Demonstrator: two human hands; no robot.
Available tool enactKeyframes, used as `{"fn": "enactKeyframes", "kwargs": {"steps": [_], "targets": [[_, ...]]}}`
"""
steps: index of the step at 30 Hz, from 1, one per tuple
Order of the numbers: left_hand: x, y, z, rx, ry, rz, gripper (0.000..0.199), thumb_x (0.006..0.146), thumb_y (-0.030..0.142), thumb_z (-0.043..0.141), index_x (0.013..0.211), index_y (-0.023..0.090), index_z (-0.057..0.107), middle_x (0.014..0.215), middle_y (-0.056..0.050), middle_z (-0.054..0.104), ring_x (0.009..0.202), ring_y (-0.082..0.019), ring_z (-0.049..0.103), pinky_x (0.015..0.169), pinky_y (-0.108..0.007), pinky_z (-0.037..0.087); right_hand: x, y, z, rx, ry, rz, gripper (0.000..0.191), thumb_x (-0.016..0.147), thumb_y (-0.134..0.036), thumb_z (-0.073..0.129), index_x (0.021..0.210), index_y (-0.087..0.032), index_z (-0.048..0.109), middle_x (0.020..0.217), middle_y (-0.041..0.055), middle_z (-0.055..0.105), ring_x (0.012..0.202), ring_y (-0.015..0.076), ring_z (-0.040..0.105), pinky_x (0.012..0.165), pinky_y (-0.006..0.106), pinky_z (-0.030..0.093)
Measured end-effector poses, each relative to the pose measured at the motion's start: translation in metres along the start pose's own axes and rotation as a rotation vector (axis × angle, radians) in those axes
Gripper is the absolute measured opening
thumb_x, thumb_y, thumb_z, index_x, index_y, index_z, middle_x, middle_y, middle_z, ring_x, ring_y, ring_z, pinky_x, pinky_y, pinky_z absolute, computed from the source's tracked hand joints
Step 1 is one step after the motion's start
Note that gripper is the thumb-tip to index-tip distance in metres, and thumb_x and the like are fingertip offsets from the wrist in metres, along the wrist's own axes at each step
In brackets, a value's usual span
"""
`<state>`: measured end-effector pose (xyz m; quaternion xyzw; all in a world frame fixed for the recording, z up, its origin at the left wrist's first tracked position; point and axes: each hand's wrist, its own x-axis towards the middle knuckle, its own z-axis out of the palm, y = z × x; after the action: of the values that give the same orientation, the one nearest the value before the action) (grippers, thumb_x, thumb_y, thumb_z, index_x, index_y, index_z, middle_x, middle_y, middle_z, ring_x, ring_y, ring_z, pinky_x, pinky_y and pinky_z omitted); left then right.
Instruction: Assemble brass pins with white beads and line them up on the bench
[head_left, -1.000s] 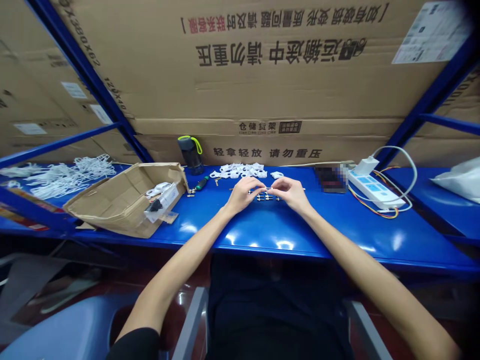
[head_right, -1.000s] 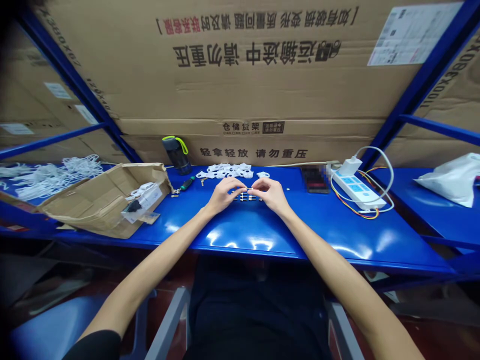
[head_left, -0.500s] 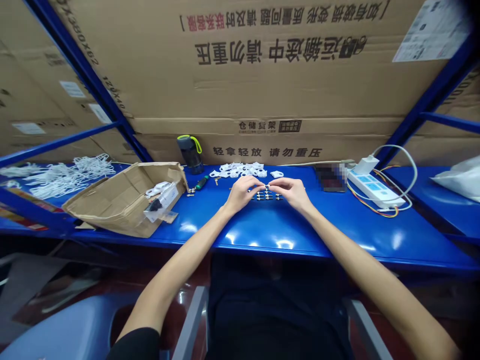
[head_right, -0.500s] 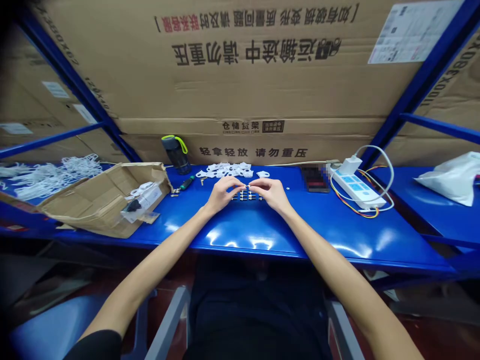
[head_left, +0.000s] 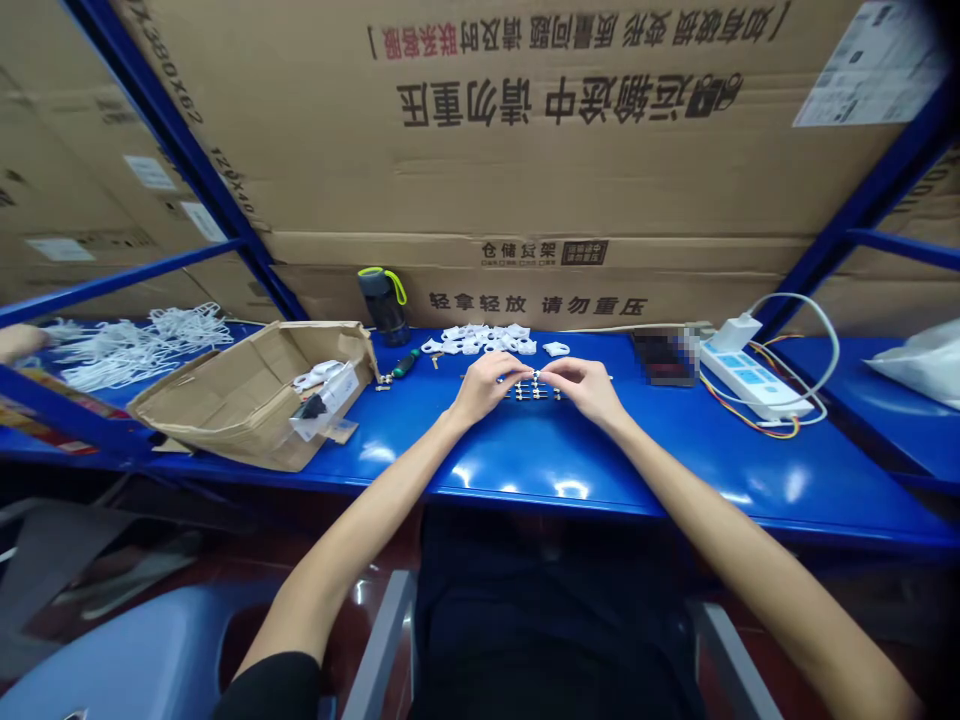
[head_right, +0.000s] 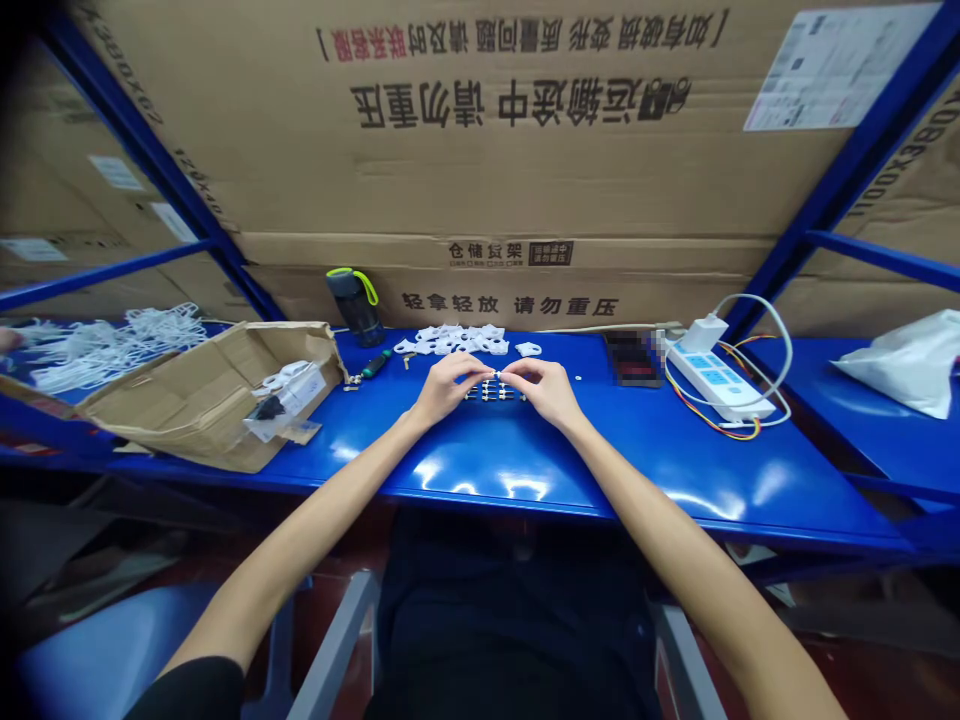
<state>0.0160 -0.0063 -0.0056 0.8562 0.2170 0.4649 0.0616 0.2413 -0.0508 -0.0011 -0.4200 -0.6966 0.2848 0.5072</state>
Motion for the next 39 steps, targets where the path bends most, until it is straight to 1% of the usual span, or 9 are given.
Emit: {"fn": "enactKeyframes", "kwargs": {"steps": [7, 17, 22, 27, 31, 39], "targets": [[-0.0009, 0.0005, 0.0001, -0.035, -0.029, 0.008, 0.025, 0.102, 0.042, 0.063, 0.097, 0.020, 0.076, 0.090, -0.005, 0.075, 0.083, -0.018, 0.068, 0.082, -0.034, 0.054, -0.0017, -0.0033, 0.0010, -0.039, -0.041, -0.028, 0.036, 0.089, -0.057, 0.072, 0.090, -0.022, 0.081, 0.093, 0.0059, 0.080, 0.085, 0.0246, 0.072, 0.078, 0.035, 0.055], [-0.0013, 0.0009, -0.0001, -0.040, -0.039, 0.028, 0.025, 0.102, 0.038, 0.062, 0.099, 0.017, 0.075, 0.091, -0.006, 0.074, 0.084, -0.018, 0.067, 0.080, -0.033, 0.053, -0.0025, -0.0047, 0.0010, -0.047, -0.051, -0.033, 0.032, 0.091, -0.052, 0.072, 0.092, -0.022, 0.081, 0.094, 0.0055, 0.080, 0.086, 0.0243, 0.072, 0.078, 0.035, 0.055], [-0.0017, 0.0015, -0.0002, -0.010, -0.051, -0.004, 0.026, 0.103, 0.041, 0.061, 0.099, 0.019, 0.075, 0.092, -0.005, 0.075, 0.086, -0.019, 0.068, 0.082, -0.034, 0.054, -0.0028, -0.0045, 0.0015, -0.057, -0.050, -0.033, 0.033, 0.091, -0.053, 0.071, 0.092, -0.021, 0.081, 0.095, 0.0061, 0.081, 0.086, 0.0246, 0.073, 0.079, 0.035, 0.056], [-0.0008, 0.0018, -0.0002, 0.028, -0.066, 0.007, 0.025, 0.103, 0.040, 0.061, 0.100, 0.020, 0.075, 0.093, -0.005, 0.076, 0.088, -0.019, 0.068, 0.085, -0.035, 0.053, -0.0028, -0.0061, 0.0010, -0.077, -0.054, -0.039, 0.032, 0.092, -0.052, 0.070, 0.093, -0.021, 0.081, 0.095, 0.0056, 0.081, 0.086, 0.0241, 0.073, 0.080, 0.035, 0.056], [0.0001, 0.0033, 0.0002, 0.073, -0.093, 0.007, 0.025, 0.104, 0.040, 0.059, 0.101, 0.021, 0.074, 0.095, -0.005, 0.077, 0.090, -0.019, 0.069, 0.086, -0.036, 0.052, -0.0020, -0.0059, -0.0013, -0.151, -0.057, -0.073, 0.030, 0.094, -0.049, 0.067, 0.093, -0.022, 0.081, 0.095, 0.0053, 0.081, 0.085, 0.0235, 0.073, 0.080, 0.034, 0.055], [0.0017, 0.0058, -0.0018, 0.155, -0.099, 0.003, 0.025, 0.105, 0.040, 0.058, 0.101, 0.021, 0.074, 0.096, -0.004, 0.077, 0.092, -0.019, 0.069, 0.085, -0.036, 0.049, -0.0005, -0.0033, -0.0050, -0.266, -0.030, -0.100, 0.026, 0.094, -0.045, 0.068, 0.091, -0.022, 0.080, 0.094, 0.0050, 0.081, 0.082, 0.0229, 0.072, 0.078, 0.034, 0.054]]}}
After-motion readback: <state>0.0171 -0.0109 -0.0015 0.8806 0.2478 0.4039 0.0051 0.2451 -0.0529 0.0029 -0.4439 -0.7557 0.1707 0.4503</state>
